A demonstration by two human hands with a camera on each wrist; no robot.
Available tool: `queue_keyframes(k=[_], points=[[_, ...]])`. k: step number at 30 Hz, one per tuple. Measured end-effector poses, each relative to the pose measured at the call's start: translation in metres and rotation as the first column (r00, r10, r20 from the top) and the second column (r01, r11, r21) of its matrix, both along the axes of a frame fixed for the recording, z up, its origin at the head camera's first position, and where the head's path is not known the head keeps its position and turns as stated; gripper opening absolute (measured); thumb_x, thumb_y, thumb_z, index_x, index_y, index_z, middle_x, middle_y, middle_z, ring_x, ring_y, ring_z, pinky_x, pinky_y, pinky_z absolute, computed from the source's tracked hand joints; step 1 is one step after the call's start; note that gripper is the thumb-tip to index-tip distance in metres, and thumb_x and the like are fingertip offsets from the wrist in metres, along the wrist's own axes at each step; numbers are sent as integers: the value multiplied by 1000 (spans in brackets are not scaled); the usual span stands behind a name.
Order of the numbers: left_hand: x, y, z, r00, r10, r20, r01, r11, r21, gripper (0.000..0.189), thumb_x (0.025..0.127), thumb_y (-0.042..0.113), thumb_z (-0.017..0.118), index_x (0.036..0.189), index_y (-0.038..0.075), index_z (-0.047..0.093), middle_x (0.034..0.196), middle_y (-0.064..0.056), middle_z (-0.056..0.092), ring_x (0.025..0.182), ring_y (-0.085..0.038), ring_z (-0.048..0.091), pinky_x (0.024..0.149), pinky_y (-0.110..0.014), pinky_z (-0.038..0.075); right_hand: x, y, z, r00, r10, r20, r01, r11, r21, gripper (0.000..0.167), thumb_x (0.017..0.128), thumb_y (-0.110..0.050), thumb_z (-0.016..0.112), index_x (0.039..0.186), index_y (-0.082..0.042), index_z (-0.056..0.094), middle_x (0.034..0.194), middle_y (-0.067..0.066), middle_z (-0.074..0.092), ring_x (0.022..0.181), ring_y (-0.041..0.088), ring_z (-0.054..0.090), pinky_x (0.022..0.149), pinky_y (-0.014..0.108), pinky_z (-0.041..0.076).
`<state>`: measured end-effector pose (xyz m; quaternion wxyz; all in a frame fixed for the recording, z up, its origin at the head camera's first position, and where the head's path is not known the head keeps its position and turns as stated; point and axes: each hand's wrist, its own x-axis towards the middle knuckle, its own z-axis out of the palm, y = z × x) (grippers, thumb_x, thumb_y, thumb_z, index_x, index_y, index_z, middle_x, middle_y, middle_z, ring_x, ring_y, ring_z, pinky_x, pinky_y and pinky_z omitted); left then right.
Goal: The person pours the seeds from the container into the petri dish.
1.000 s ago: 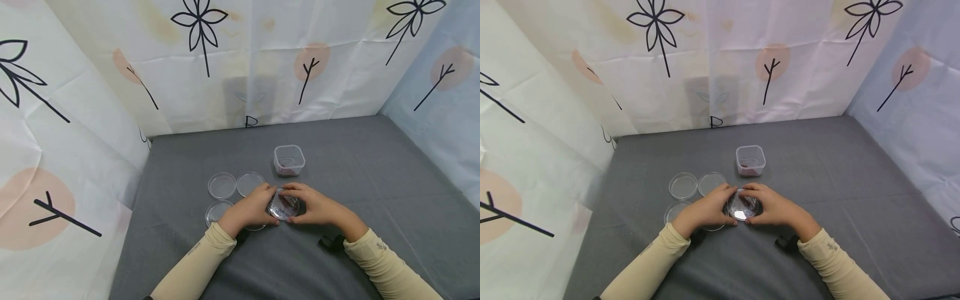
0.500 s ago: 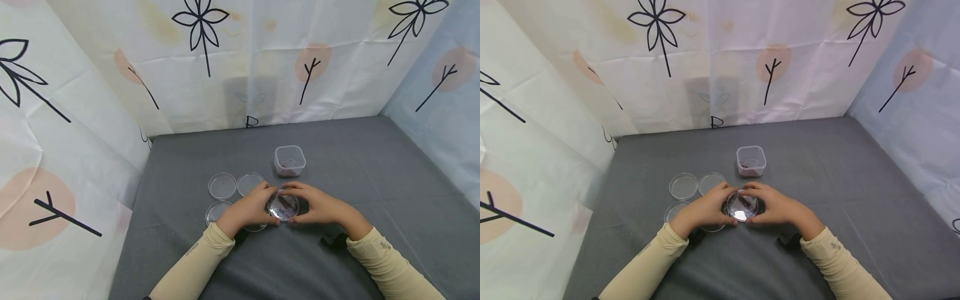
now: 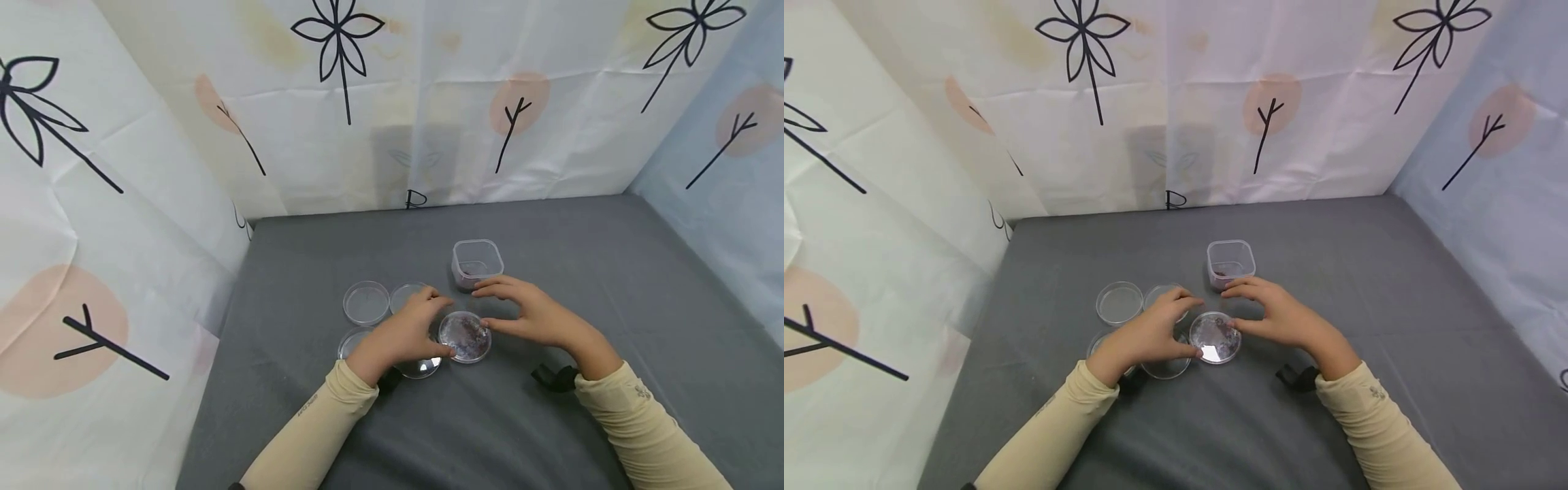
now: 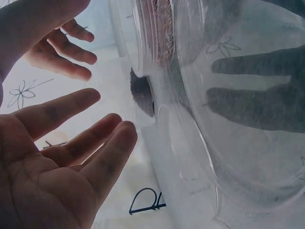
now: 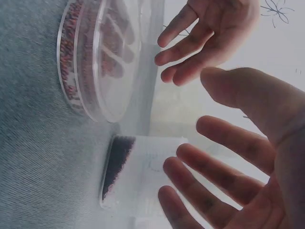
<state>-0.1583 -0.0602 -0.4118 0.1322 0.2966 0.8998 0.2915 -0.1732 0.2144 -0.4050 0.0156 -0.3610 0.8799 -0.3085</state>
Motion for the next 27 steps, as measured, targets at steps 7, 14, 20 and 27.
queue_keyframes(k=[7,14,20,27], points=[[-6,-10,5,998,2,-58,2,997,80,72,91,30,87,150,3,57,145,-13,53,132,-31,54,109,-46,52,-10,2,-1,996,-35,-77,28,996,-85,36,89,-6,85,124,-10,75,131,8,71,120,25,67,89,49,60],[-13,-30,12,992,64,-113,-49,991,127,68,91,31,87,148,6,60,145,-14,55,134,-34,53,111,-50,49,-18,0,-3,979,-137,-154,113,981,-155,31,87,-4,86,117,-7,77,125,11,73,114,23,67,91,33,56],[-14,-54,11,980,137,-142,-118,984,131,64,91,29,87,145,4,63,142,-14,56,132,-34,54,109,-50,50,-25,0,-1,965,-198,-172,163,966,-199,28,87,-2,85,113,-8,78,124,12,72,115,27,66,95,20,50],[-16,-88,1,964,213,-157,-197,974,109,65,90,30,88,144,3,63,140,-15,57,129,-35,56,106,-51,52,-31,2,2,961,-241,-138,214,960,-182,34,89,-4,84,122,-6,74,134,16,66,124,34,62,99,46,51]])
